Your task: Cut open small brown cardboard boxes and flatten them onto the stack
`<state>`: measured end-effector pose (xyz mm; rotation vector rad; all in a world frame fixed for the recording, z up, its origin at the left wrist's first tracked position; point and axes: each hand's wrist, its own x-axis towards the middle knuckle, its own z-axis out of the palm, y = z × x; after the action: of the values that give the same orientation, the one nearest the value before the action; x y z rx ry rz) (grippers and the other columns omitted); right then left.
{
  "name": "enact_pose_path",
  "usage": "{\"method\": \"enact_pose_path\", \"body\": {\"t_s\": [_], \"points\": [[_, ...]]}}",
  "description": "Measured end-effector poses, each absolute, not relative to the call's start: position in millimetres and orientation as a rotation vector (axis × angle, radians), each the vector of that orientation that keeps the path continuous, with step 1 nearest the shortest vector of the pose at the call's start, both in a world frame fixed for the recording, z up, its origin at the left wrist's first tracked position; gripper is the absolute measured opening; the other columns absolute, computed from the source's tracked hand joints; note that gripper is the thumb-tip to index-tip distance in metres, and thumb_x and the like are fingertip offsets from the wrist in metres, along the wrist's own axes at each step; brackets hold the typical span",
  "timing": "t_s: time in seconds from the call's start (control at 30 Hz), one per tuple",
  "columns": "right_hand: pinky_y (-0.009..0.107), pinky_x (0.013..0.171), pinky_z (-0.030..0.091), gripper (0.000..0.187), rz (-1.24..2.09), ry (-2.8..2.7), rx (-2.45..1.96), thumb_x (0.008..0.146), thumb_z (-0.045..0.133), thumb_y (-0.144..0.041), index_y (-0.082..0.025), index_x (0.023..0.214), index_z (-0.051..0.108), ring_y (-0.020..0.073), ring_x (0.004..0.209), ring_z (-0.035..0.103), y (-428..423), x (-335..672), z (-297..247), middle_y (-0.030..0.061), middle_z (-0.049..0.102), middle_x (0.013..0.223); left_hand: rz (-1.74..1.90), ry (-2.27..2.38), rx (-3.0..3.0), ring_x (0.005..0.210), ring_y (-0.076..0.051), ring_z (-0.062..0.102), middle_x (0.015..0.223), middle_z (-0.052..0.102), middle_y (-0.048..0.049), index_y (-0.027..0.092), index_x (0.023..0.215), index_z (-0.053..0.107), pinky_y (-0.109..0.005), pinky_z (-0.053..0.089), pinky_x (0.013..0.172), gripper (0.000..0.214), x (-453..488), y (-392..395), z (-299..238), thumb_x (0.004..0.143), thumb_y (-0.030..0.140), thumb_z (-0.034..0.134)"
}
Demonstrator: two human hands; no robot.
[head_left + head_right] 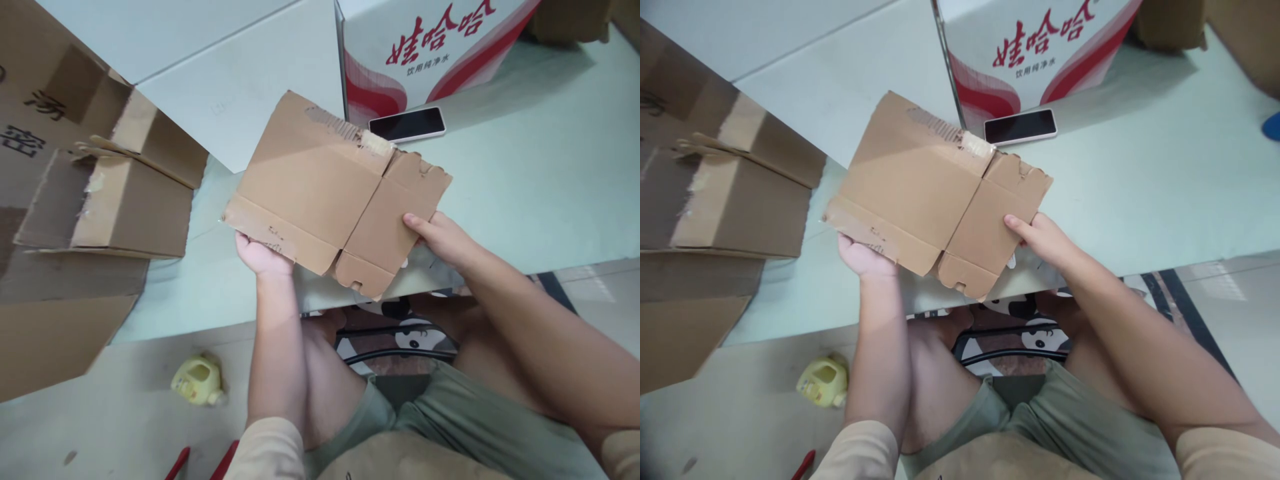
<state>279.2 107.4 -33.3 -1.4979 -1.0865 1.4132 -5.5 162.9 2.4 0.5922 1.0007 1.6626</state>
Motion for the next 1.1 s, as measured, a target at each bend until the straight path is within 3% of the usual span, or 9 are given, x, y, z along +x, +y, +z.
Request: {"method": "enact_pose_path", "body": {"t_s": [0.27,0.4,0.5,0.63,0.73,0.9,1.0,1.1], "points": [[0.04,0.064,0.054,0.06,1.486,-0.986,-1.471,0.067,0.076,-0.077,-0.025,0.096,0.069,0.0281,0.083,0.069,106.2,278.5,-33.6,0.0088,0.075,0.095,1.613,0.998,0.675,0.135,-0.03,0.061,0.117,0.076,-0.0107,0.022,0.118,0.071,-0.041,0.049,0.115,0.048,-17.2,162.4,-3.8,0.082,0.043,0.049],[0.047,0.077,0.061,0.055,1.536,-0.807,-1.389,0.067,0.078,-0.067,-0.027,0.104,0.067,0.0328,0.096,0.073,106.3,277.0,-25.7,0.0094,0.077,0.101,1.678,0.917,0.754,0.141,-0.026,0.057,0.121,0.076,-0.0045,0.031,0.121,0.069,-0.042,0.046,0.119,0.048,-14.1,162.2,-0.4,0.075,0.027,0.059],[0.05,0.089,0.062,0.055,1.524,-0.7,-1.342,0.066,0.08,-0.06,-0.029,0.109,0.065,0.0339,0.107,0.073,105.9,276.9,-20.0,0.0095,0.077,0.114,1.693,0.826,0.77,0.145,-0.023,0.053,0.128,0.074,-0.0007,0.036,0.121,0.07,-0.04,0.046,0.12,0.042,-9.1,162.9,0.7,0.081,0.026,0.061],[0.049,0.098,0.061,0.056,1.538,-0.646,-1.331,0.063,0.083,-0.055,-0.029,0.109,0.066,0.0341,0.12,0.07,104.4,276.1,-18.0,0.0081,0.075,0.125,1.668,0.846,0.738,0.147,-0.024,0.051,0.136,0.071,-0.0032,0.033,0.125,0.07,-0.039,0.045,0.12,0.04,-8.4,164.2,-0.4,0.087,0.032,0.057],[0.05,0.097,0.062,0.054,1.54,-0.648,-1.356,0.064,0.083,-0.053,-0.028,0.108,0.066,0.0329,0.116,0.072,104.4,274.5,-19.8,0.0076,0.077,0.12,1.671,0.867,0.673,0.147,-0.026,0.051,0.137,0.07,-0.0049,0.029,0.125,0.07,-0.04,0.045,0.12,0.047,-14.8,161.9,-0.1,0.081,0.033,0.056],[0.05,0.089,0.064,0.053,1.499,-0.709,-1.333,0.067,0.081,-0.054,-0.028,0.11,0.064,0.0306,0.104,0.075,106.3,269.9,-23.8,0.0061,0.079,0.109,1.645,0.764,0.593,0.143,-0.029,0.055,0.137,0.07,-0.0074,0.025,0.114,0.072,-0.042,0.051,0.112,0.046,-21.9,157.0,-2.2,0.084,0.057,0.056],[0.046,0.084,0.064,0.057,1.497,-0.736,-1.334,0.063,0.085,-0.057,-0.028,0.107,0.064,0.0294,0.103,0.074,106.4,265.0,-24.2,0.0059,0.078,0.111,1.556,0.918,0.506,0.128,-0.029,0.066,0.123,0.076,-0.0104,0.022,0.106,0.071,-0.042,0.055,0.108,0.03,-23.6,162.3,-11.5,0.083,0.041,0.069],[0.037,0.07,0.06,0.058,1.522,-0.8,-1.342,0.056,0.088,-0.06,-0.026,0.098,0.066,0.0238,0.085,0.071,105.0,260.6,-23.4,0.0052,0.077,0.099,1.559,0.973,0.415,0.119,-0.027,0.071,0.113,0.078,-0.0099,0.021,0.104,0.068,-0.042,0.057,0.106,0.019,-26.8,169.7,-19.9,0.086,0.029,0.068]]}}
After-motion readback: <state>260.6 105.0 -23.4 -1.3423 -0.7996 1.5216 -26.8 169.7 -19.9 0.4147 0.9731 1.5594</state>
